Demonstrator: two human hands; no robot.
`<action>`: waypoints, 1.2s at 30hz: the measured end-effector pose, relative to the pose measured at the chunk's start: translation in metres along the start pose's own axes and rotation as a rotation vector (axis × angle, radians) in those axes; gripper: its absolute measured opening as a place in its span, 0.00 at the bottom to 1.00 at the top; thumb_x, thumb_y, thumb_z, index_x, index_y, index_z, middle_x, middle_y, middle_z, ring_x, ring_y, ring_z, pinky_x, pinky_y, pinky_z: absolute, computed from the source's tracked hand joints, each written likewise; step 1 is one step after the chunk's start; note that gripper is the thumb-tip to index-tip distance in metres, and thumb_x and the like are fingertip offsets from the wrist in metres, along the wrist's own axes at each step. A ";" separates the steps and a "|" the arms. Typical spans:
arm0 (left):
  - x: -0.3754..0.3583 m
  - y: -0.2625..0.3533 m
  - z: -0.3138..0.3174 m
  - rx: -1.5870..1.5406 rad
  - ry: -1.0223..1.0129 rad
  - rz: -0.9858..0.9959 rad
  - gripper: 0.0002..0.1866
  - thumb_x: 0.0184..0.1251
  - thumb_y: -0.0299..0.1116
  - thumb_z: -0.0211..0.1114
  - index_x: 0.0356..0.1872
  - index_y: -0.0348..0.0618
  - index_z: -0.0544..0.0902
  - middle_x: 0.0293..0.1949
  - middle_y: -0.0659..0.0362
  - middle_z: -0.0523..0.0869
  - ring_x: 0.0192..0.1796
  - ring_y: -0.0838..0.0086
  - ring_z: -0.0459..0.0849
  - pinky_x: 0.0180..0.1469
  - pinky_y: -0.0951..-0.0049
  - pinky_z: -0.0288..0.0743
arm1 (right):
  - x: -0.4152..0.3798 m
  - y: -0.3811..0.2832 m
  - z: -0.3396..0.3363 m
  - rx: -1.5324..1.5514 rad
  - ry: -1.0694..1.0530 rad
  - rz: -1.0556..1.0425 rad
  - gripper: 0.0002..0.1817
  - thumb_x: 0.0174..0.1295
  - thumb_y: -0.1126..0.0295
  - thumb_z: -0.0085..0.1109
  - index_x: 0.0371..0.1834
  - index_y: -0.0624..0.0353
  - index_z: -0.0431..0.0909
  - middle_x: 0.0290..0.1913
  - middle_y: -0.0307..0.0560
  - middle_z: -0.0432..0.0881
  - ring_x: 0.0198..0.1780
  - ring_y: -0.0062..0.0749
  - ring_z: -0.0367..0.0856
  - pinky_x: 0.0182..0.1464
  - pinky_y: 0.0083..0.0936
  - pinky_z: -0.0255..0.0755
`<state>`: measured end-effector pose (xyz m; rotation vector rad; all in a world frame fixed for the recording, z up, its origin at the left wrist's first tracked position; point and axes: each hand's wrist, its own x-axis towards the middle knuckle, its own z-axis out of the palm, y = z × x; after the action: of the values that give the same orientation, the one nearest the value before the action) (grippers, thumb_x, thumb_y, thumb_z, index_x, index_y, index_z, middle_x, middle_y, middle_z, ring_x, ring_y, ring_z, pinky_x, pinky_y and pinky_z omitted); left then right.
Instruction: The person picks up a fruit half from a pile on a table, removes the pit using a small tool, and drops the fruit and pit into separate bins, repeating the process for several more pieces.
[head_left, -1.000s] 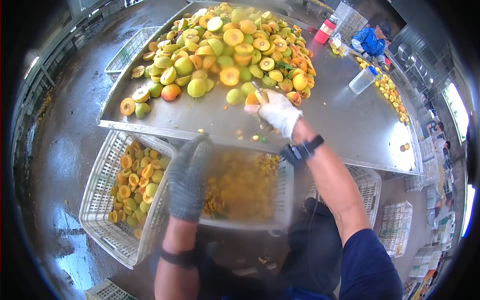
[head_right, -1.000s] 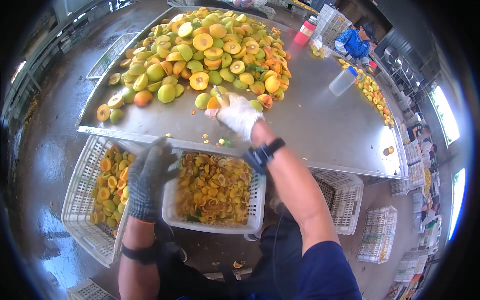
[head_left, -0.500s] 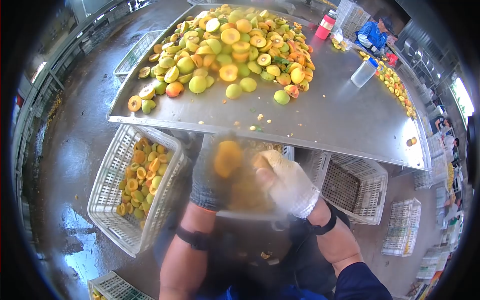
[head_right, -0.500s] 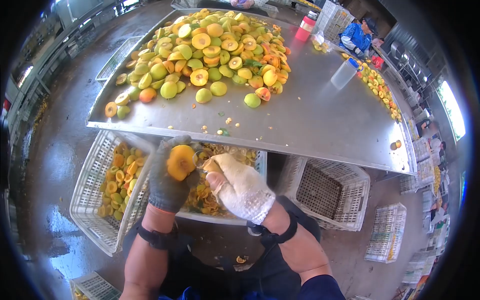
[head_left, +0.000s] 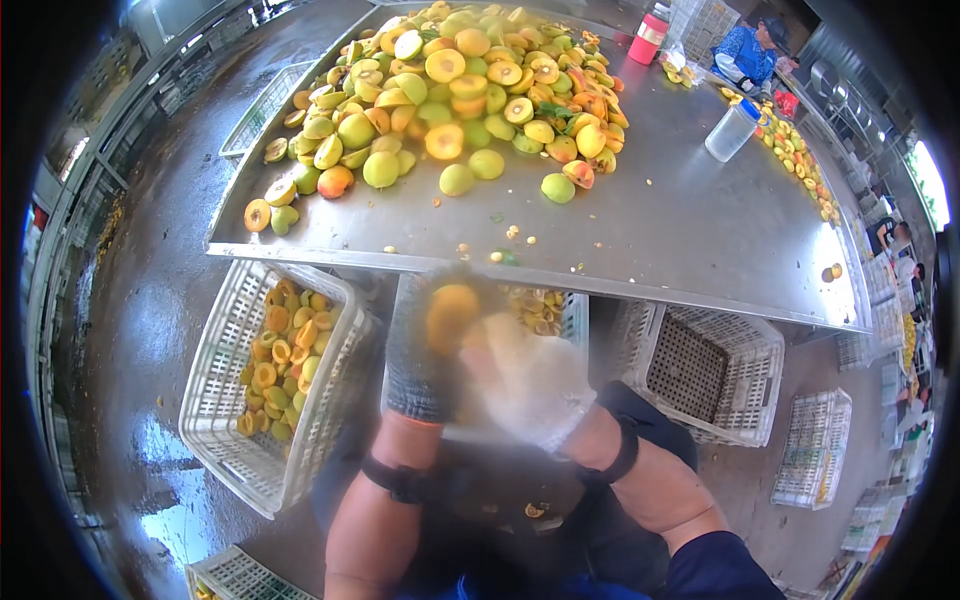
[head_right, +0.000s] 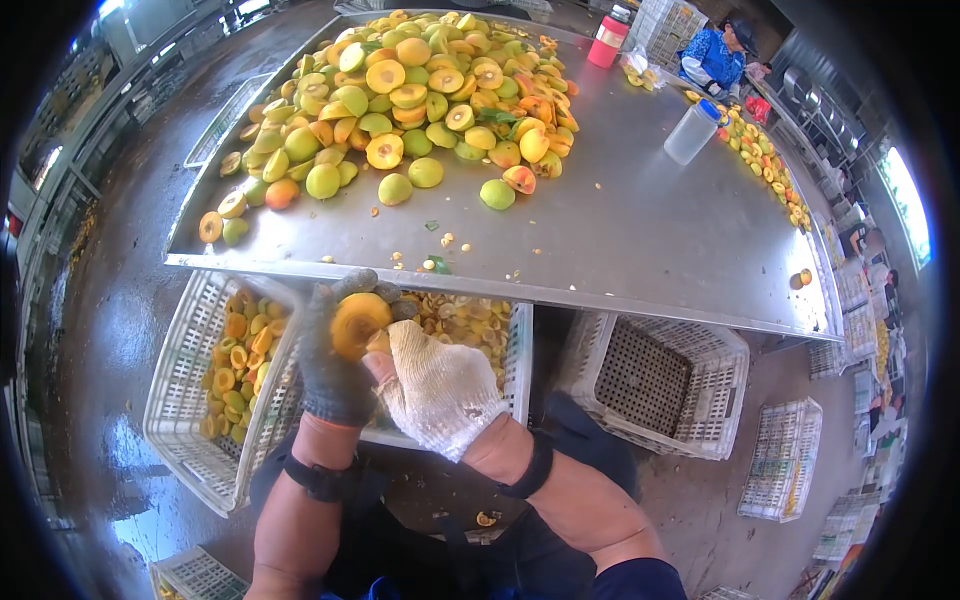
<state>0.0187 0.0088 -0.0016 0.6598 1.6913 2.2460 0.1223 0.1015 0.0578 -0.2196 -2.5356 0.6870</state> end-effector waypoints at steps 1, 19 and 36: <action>0.000 0.001 0.001 -0.052 0.007 -0.030 0.22 0.88 0.42 0.45 0.64 0.34 0.77 0.56 0.51 0.86 0.55 0.67 0.86 0.61 0.62 0.83 | 0.000 0.000 0.000 0.001 -0.001 0.005 0.11 0.71 0.60 0.64 0.41 0.56 0.80 0.25 0.50 0.83 0.26 0.51 0.85 0.27 0.44 0.78; 0.019 -0.002 -0.033 0.545 -0.363 0.447 0.11 0.71 0.28 0.67 0.51 0.37 0.84 0.47 0.52 0.89 0.51 0.59 0.89 0.55 0.62 0.84 | 0.014 0.003 -0.016 -0.078 -0.492 0.076 0.21 0.75 0.51 0.52 0.43 0.59 0.82 0.31 0.61 0.86 0.35 0.61 0.87 0.40 0.53 0.80; 0.012 0.017 -0.006 0.584 -0.416 0.265 0.12 0.59 0.27 0.75 0.44 0.39 0.87 0.42 0.55 0.91 0.45 0.59 0.90 0.51 0.64 0.83 | 0.009 0.035 -0.014 0.093 -0.685 0.087 0.24 0.80 0.51 0.47 0.41 0.60 0.84 0.35 0.58 0.88 0.40 0.54 0.87 0.45 0.43 0.80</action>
<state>0.0059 0.0041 0.0156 1.4378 2.1165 1.5661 0.1220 0.1401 0.0540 -0.0642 -3.1379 1.0540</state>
